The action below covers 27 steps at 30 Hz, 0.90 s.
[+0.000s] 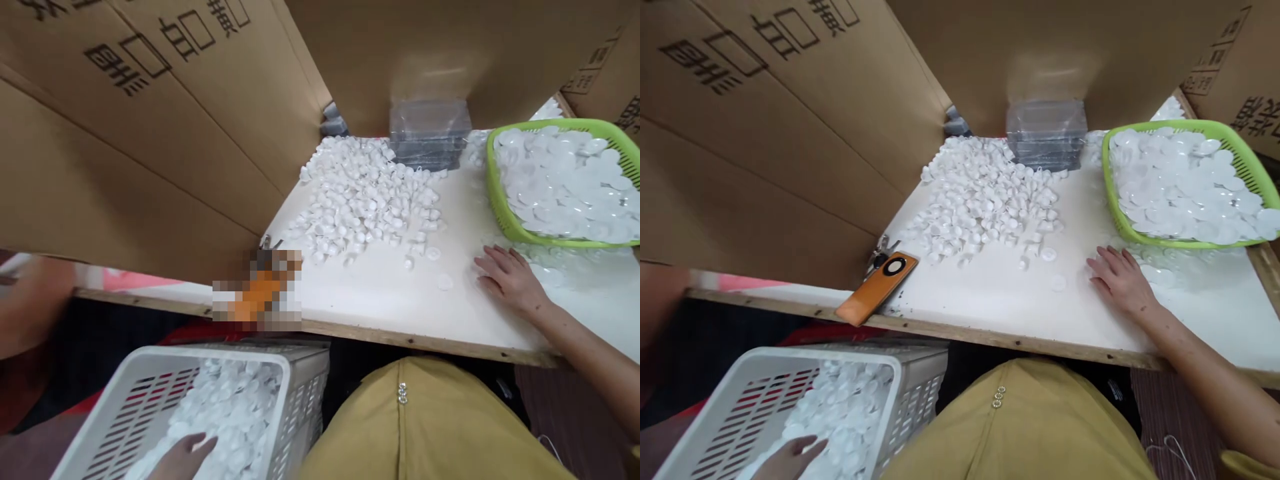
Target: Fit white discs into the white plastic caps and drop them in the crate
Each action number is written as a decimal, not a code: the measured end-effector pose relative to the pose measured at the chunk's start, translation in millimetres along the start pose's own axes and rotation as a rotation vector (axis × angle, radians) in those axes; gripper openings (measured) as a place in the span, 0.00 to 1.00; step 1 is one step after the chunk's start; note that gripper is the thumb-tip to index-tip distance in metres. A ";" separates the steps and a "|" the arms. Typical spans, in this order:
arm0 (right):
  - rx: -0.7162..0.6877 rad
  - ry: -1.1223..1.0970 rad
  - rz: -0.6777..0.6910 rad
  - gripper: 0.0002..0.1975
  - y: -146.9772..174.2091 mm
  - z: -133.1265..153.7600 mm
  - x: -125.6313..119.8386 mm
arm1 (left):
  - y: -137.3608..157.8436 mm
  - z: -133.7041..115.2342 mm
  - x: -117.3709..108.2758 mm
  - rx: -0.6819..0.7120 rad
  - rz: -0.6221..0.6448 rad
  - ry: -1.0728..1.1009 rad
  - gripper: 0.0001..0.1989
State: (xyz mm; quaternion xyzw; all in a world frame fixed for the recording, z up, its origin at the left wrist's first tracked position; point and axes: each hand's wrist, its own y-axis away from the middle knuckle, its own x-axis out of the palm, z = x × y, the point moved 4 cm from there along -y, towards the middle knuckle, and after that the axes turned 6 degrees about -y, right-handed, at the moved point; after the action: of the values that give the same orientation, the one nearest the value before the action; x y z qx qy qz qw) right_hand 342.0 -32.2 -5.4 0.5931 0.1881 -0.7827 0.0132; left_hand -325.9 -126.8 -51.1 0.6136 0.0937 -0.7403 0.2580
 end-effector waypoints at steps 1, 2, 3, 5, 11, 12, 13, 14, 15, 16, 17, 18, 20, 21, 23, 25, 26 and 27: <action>-0.002 -0.011 -0.028 0.18 -5.6 6.2 -0.2 | -10.6 -2.9 -7.7 -0.031 -0.019 0.082 0.15; -0.030 -0.023 -0.033 0.19 -11.4 16.2 1.5 | -21.4 -10.3 -19.3 -0.052 -0.034 0.156 0.16; -0.079 -0.033 -0.017 0.20 -17.0 28.2 5.4 | -31.1 -22.6 -34.5 -0.056 -0.054 0.209 0.17; -0.180 -0.043 0.044 0.20 -25.1 49.6 18.3 | -43.7 -61.7 -71.6 0.026 -0.102 0.315 0.19; -0.140 -0.023 0.002 0.20 -26.5 28.1 52.7 | -32.5 -213.3 -162.5 0.528 -0.370 0.499 0.21; -0.095 -0.002 -0.044 0.20 -25.7 19.7 51.9 | -30.3 -235.3 -167.5 0.598 -0.396 0.490 0.22; -0.046 0.022 -0.091 0.19 -24.9 13.5 48.7 | -29.4 -255.4 -170.0 0.643 -0.417 0.475 0.23; 0.004 0.045 -0.130 0.16 -24.3 10.3 43.7 | -29.9 -273.8 -170.3 0.658 -0.429 0.457 0.25; 0.051 0.064 -0.162 0.14 -24.2 10.0 37.2 | -31.9 -290.8 -169.0 0.650 -0.428 0.437 0.28; 0.091 0.078 -0.185 0.12 -24.8 12.2 29.8 | -34.8 -306.9 -166.5 0.630 -0.409 0.419 0.32; 0.121 0.087 -0.201 0.11 -26.2 16.0 21.7 | -38.0 -322.4 -163.3 0.613 -0.371 0.403 0.36; 0.144 0.088 -0.217 0.11 -28.3 20.0 12.8 | -41.1 -337.0 -159.9 0.604 -0.325 0.390 0.40; 0.169 0.079 -0.268 0.11 -32.9 24.1 -8.2 | -45.5 -361.5 -154.9 0.611 -0.254 0.370 0.42; 0.184 0.073 -0.311 0.11 -34.8 21.8 -20.9 | -46.8 -370.5 -153.7 0.619 -0.243 0.364 0.41; 0.252 0.063 -0.415 0.12 -37.5 4.3 -49.1 | -48.5 -381.1 -153.4 0.623 -0.274 0.364 0.36; 0.401 0.039 -0.500 0.15 -40.3 -30.9 -75.7 | -49.3 -383.9 -153.9 0.609 -0.336 0.371 0.31; 0.501 0.023 -0.517 0.18 -42.6 -53.1 -86.3 | -49.2 -383.6 -153.9 0.601 -0.366 0.373 0.30; 0.605 -0.004 -0.498 0.20 -46.3 -76.5 -93.9 | -48.9 -382.8 -153.8 0.597 -0.393 0.376 0.29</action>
State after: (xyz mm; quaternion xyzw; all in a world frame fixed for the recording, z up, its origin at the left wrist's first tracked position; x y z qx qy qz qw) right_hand 429.2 15.5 77.9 0.5049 0.0869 -0.7832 -0.3522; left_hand -3.3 130.1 -0.4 0.7568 0.0356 -0.6450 -0.0995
